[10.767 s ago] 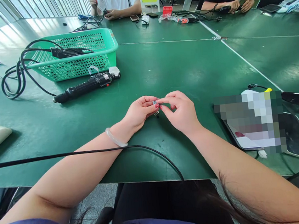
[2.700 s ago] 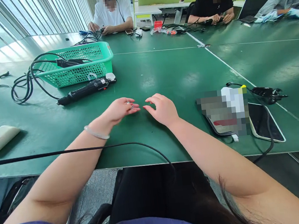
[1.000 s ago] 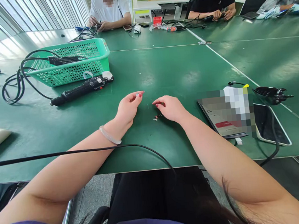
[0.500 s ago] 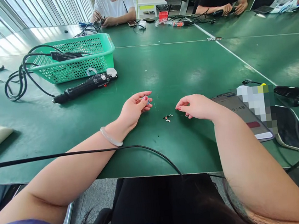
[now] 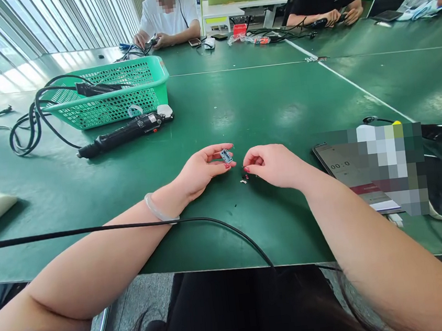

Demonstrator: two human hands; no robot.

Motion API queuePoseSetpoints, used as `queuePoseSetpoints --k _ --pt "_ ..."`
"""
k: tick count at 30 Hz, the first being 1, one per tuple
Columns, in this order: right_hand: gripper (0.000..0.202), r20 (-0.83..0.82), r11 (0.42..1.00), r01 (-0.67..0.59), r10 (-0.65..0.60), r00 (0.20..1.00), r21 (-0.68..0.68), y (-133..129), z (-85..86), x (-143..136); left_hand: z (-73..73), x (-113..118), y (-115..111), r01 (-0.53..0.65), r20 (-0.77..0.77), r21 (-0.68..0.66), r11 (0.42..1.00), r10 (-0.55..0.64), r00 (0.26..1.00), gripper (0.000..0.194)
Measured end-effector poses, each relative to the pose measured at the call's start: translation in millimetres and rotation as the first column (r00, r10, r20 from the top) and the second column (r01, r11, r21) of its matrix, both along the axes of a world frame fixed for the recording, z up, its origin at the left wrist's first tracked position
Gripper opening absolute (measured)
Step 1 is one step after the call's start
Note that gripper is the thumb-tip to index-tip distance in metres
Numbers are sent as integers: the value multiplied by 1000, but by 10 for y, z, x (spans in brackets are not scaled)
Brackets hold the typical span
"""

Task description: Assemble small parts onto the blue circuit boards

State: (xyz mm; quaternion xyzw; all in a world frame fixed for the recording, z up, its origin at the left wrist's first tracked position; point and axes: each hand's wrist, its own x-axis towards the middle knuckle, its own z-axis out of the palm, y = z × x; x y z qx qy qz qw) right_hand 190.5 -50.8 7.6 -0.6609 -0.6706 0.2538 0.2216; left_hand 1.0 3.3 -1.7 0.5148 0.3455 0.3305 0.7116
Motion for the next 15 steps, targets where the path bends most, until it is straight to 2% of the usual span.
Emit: queuePoseSetpoints --k 4,9,11,15 --pt "5 -296 996 58 -34 955 71 16 -27 -60 -10 -5 5 63 6 -4 998 -63 998 45" --pt "19 -479 990 119 -68 875 76 65 -93 -110 -37 -9 17 115 33 2 993 -115 993 44" --pt "17 -576 987 145 -83 813 63 84 -118 -124 -43 -6 15 112 29 -4 994 -112 993 42" --pt "16 -758 979 204 -150 634 -23 108 -147 -153 -46 5 2 95 13 -5 995 -95 995 37"
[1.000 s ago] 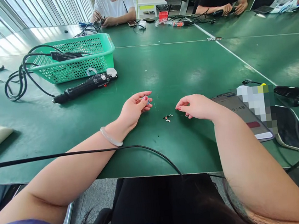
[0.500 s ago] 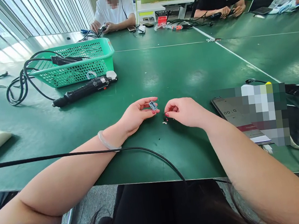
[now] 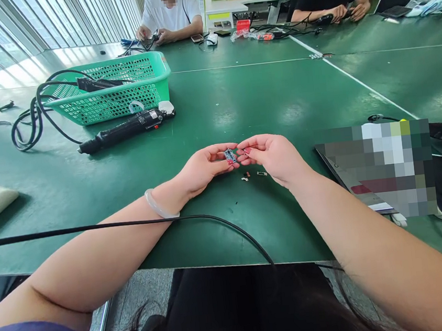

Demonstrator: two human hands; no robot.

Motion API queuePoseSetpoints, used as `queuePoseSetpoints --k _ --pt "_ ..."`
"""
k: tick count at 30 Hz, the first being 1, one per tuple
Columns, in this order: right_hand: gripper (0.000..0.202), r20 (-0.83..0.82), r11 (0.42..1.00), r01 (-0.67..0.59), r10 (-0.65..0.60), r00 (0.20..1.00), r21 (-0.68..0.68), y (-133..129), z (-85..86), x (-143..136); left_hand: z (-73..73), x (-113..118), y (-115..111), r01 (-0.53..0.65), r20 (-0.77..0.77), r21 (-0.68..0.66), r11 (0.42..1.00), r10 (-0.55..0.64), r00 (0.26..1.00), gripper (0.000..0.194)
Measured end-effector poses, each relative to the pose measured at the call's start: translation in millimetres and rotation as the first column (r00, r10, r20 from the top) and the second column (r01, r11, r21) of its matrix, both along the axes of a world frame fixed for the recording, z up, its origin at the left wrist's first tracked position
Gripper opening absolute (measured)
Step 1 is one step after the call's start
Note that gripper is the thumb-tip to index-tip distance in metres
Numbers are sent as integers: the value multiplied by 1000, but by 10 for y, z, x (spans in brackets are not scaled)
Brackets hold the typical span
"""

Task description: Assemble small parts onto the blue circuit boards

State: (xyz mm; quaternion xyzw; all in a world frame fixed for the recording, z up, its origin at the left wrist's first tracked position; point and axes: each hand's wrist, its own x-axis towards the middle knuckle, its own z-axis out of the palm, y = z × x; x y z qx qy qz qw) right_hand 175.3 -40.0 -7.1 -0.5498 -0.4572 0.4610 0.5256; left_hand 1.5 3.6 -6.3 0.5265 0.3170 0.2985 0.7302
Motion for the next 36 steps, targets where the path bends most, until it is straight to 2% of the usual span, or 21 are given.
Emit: queuePoseSetpoints --k 4,9,11,19,23,31,36 --pt "19 -52 999 40 -41 998 -17 8 2 -14 -3 6 -4 -21 -16 -8 1000 21 1000 42" --pt "7 -126 999 39 -39 991 -10 15 -5 -4 -30 3 9 -24 -17 16 1000 25 1000 47" --pt "16 -126 1000 25 -26 992 -8 15 -15 0 -45 -2 15 -10 1 40 999 10 1000 51" --pt "29 62 995 90 -87 994 -45 8 -28 -42 -44 -12 8 14 -4 68 998 -14 1000 58" --pt "30 184 996 94 -92 979 1 -4 -29 -71 -25 -12 -5 6 -26 86 996 -4 1000 59" --pt "32 503 989 75 -129 854 126 -49 12 -78 -24 -35 -6 -13 -167 253 967 57 984 57" --pt "24 599 980 68 -169 783 187 -75 38 -110 -38 -38 -7 20 -187 292 956 36 982 56"
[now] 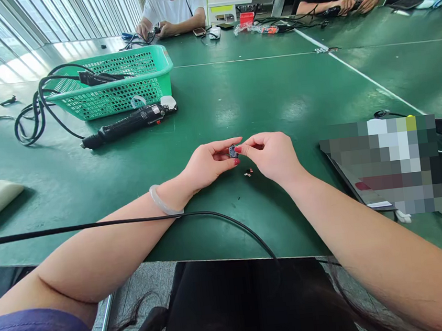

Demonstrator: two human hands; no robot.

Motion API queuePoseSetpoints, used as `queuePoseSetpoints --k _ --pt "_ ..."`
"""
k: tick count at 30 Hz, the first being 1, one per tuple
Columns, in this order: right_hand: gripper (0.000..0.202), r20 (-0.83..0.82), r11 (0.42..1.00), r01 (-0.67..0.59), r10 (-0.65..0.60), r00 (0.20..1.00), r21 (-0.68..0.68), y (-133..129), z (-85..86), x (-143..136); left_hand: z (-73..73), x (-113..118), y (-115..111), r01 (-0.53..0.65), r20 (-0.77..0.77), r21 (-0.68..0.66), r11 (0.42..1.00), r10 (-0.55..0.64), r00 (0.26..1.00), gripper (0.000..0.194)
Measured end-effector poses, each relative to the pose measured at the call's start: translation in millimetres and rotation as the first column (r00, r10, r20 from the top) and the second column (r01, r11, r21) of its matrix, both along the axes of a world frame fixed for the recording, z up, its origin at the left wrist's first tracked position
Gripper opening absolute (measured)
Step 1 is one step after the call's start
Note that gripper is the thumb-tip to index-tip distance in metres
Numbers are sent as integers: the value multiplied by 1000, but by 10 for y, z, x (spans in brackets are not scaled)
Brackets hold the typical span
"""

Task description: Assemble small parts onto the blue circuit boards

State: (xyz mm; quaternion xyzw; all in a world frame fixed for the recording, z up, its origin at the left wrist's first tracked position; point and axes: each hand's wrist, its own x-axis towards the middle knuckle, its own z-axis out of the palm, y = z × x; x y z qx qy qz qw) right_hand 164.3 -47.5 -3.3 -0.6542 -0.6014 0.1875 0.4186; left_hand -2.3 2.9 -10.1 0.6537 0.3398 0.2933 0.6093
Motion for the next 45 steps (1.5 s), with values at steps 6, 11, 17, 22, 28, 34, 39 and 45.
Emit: queuePoseSetpoints --k 6,11,17,22,28,34,39,45 --pt "20 93 997 -16 9 996 76 -19 17 -30 -6 -5 2 4 -16 30 1000 -4 1000 56" --pt "22 161 994 -26 9 987 102 -30 32 -45 -13 -4 10 13 -40 75 997 -10 999 56" --pt "21 237 988 -67 32 971 141 -37 32 -46 5 -8 16 21 -53 108 994 -15 998 54" --pt "21 276 979 -87 34 961 182 -32 24 -51 31 1 5 14 0 91 996 -14 1000 52" --pt "20 179 983 -80 49 983 165 -16 23 -36 35 4 2 38 94 16 999 -39 995 54" --pt "18 85 985 -109 99 992 134 -18 -6 -32 30 -4 17 81 213 -113 990 -55 975 56" --pt "35 79 985 -143 135 988 100 17 -7 68 22 9 30 69 245 -235 970 -9 969 52" --pt "23 162 996 29 -14 987 -88 26 104 366 68 13 27 -72 212 -361 930 157 965 26"
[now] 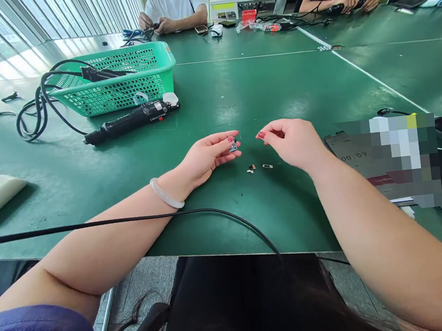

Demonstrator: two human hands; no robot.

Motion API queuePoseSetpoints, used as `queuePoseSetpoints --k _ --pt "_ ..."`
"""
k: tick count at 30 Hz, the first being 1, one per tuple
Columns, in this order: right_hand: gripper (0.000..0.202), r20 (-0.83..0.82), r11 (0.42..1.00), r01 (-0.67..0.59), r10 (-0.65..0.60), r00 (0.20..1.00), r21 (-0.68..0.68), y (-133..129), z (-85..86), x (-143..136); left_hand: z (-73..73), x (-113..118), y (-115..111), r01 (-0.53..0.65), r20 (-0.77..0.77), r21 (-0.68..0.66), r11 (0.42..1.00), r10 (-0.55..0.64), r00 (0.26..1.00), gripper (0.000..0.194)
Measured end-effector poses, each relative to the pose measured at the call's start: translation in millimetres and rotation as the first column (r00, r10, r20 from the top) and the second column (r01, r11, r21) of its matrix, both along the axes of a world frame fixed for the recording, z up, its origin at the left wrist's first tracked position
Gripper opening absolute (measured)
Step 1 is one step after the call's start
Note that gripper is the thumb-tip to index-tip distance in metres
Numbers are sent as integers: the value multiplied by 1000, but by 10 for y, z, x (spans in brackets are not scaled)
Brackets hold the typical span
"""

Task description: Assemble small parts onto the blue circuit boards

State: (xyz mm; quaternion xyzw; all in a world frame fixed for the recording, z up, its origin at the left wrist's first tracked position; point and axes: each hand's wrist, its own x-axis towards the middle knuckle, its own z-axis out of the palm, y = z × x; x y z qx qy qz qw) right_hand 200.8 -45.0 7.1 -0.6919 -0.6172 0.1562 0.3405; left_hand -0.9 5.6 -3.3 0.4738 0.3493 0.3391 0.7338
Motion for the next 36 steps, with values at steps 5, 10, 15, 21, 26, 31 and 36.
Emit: queuePoseSetpoints --k 5,10,15,21,26,31,36 --pt "16 78 948 -113 143 987 -299 -48 69 108 25 2 -22 -16 -6 -12 1000 15 1000 31" --pt "22 107 920 -253 296 949 -301 -55 18 22 22 -1 -26 -1 -9 -22 1000 1 1000 36" --pt "18 108 955 -247 266 958 -163 -31 -41 -70 25 -7 -27 20 -14 -19 1000 -20 1000 42" --pt "26 -42 974 -164 172 984 158 -32 -48 -131 57 -51 -41 294 74 -112 949 -287 955 47" --pt "14 18 949 -189 191 981 253 -38 -47 -136 72 -86 -30 419 182 -143 897 -392 902 46" --pt "12 60 923 -197 188 980 330 -48 -39 -154 70 -104 -12 437 244 -163 885 -393 887 47" --pt "11 82 900 -201 184 980 388 -68 -15 -182 80 -117 -8 449 317 -186 874 -380 869 41"
